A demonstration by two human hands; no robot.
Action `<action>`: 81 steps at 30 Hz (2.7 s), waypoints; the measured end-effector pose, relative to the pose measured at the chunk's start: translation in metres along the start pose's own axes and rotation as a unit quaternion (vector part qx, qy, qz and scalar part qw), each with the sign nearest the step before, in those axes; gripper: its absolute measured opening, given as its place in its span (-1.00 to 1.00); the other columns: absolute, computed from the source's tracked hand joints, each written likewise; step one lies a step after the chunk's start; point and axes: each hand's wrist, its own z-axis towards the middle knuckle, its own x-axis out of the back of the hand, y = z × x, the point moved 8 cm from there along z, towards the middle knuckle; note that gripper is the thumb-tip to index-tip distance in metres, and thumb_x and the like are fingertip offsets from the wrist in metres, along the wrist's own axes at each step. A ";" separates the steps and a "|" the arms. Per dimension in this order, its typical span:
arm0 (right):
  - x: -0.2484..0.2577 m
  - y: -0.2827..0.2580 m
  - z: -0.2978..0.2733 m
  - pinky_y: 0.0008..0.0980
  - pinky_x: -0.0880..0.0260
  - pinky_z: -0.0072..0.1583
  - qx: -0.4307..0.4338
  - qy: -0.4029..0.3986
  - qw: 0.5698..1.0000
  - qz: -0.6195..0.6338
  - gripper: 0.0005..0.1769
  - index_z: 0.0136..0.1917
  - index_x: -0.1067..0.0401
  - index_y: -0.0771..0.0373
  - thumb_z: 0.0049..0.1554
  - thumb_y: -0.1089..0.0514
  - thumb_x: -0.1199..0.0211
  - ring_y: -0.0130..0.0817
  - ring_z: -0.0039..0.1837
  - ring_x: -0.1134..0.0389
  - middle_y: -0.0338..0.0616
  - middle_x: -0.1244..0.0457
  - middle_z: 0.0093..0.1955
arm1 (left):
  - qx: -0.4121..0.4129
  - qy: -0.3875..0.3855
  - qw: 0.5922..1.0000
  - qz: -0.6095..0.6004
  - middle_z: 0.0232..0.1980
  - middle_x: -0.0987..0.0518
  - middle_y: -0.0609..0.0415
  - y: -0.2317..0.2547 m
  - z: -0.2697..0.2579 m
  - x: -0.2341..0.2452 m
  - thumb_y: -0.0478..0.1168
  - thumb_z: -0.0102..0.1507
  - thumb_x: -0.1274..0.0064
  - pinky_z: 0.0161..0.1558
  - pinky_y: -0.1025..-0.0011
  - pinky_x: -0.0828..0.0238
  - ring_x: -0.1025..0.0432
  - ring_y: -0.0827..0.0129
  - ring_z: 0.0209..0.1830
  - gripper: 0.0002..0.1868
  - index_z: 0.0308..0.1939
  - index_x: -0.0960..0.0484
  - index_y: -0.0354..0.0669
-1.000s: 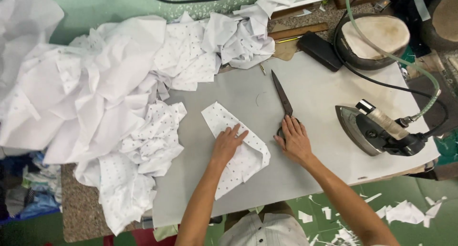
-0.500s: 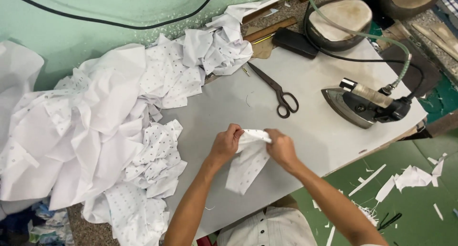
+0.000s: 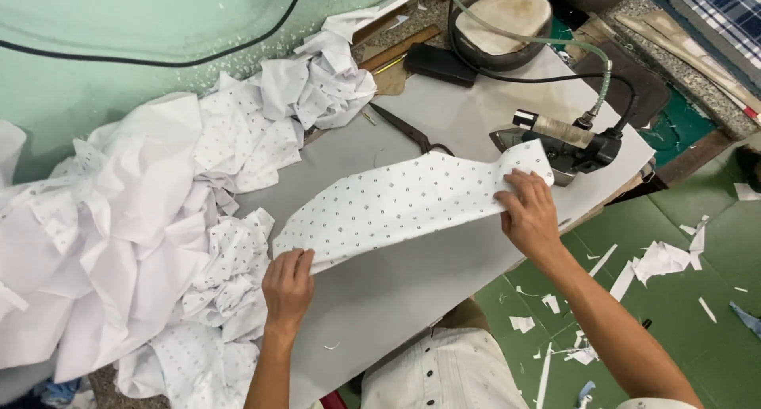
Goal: The person irons white fabric pieces with small patterns on a work table. They repeatedly pick up pieces, smooth them out, and press them with a steam iron, occasionally using a black rectangular tool to assist with the edges.
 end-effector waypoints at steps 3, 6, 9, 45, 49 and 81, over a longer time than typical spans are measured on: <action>-0.024 0.003 -0.028 0.21 -0.24 0.35 0.018 -0.066 0.992 0.106 -0.77 0.01 -0.46 0.20 0.12 0.44 -0.24 0.18 0.45 -0.23 0.15 -0.27 0.29 | 0.011 -0.008 0.999 -0.036 -0.07 -0.60 -0.05 0.042 -0.039 0.006 -0.67 0.16 -0.04 -0.02 0.24 -0.51 -0.53 0.12 -0.03 -0.69 -0.15 -0.65 -0.28; -0.062 0.019 -0.062 0.10 -0.09 0.52 0.025 -0.169 0.984 -0.046 -0.39 0.44 -0.30 0.32 0.11 0.46 -0.04 0.05 0.56 -0.15 0.11 -0.20 0.48 | 0.083 -0.141 0.986 -0.041 0.23 -0.55 -0.09 0.069 -0.119 -0.037 -0.60 0.14 -0.06 0.36 0.00 -0.32 -0.40 0.01 0.34 -0.62 -0.01 -0.62 -0.23; -0.056 0.026 -0.068 0.13 -0.08 0.53 0.056 -0.168 0.984 -0.011 -0.37 0.44 -0.28 0.31 0.10 0.50 -0.03 0.02 0.58 -0.13 0.08 -0.18 0.50 | 0.135 -0.332 0.933 -0.033 0.63 -0.10 0.00 0.082 -0.156 -0.051 -0.27 0.15 0.06 0.62 0.00 0.36 0.12 0.14 0.67 -0.19 0.53 -0.18 0.00; -0.036 0.128 0.054 0.11 -0.32 -0.10 -0.140 -0.533 0.833 0.049 -0.33 0.24 -0.27 0.31 0.29 -0.35 0.07 0.37 -0.11 -0.39 0.34 -0.39 -0.18 | 0.199 -0.380 0.889 -0.163 0.67 0.29 -0.13 0.314 0.045 -0.166 0.36 0.41 0.97 0.59 0.00 0.59 0.42 0.05 0.67 -0.16 0.59 0.20 -0.08; -0.050 0.046 0.034 0.04 -0.35 -0.22 -0.037 -0.531 0.846 0.028 -0.45 0.10 -0.23 0.29 0.32 -0.28 0.08 0.23 -0.26 -0.40 0.18 -0.39 -0.34 | 0.248 -0.412 0.871 -0.100 0.68 0.31 -0.09 0.225 -0.009 -0.142 0.33 0.42 0.81 0.56 -0.03 0.57 0.44 0.10 0.67 -0.18 0.61 0.22 -0.07; -0.071 -0.489 0.015 0.08 -0.52 -0.06 0.122 -0.544 0.793 0.245 -0.44 0.21 -0.34 0.45 0.27 -0.13 -0.06 0.29 -0.05 -0.49 0.34 -0.39 -0.13 | 0.412 0.129 0.902 0.014 -0.20 -0.57 -0.08 0.005 -0.274 0.091 0.03 0.42 0.28 -0.26 0.27 -0.37 -0.51 0.12 -0.30 -0.51 0.03 -0.63 -0.29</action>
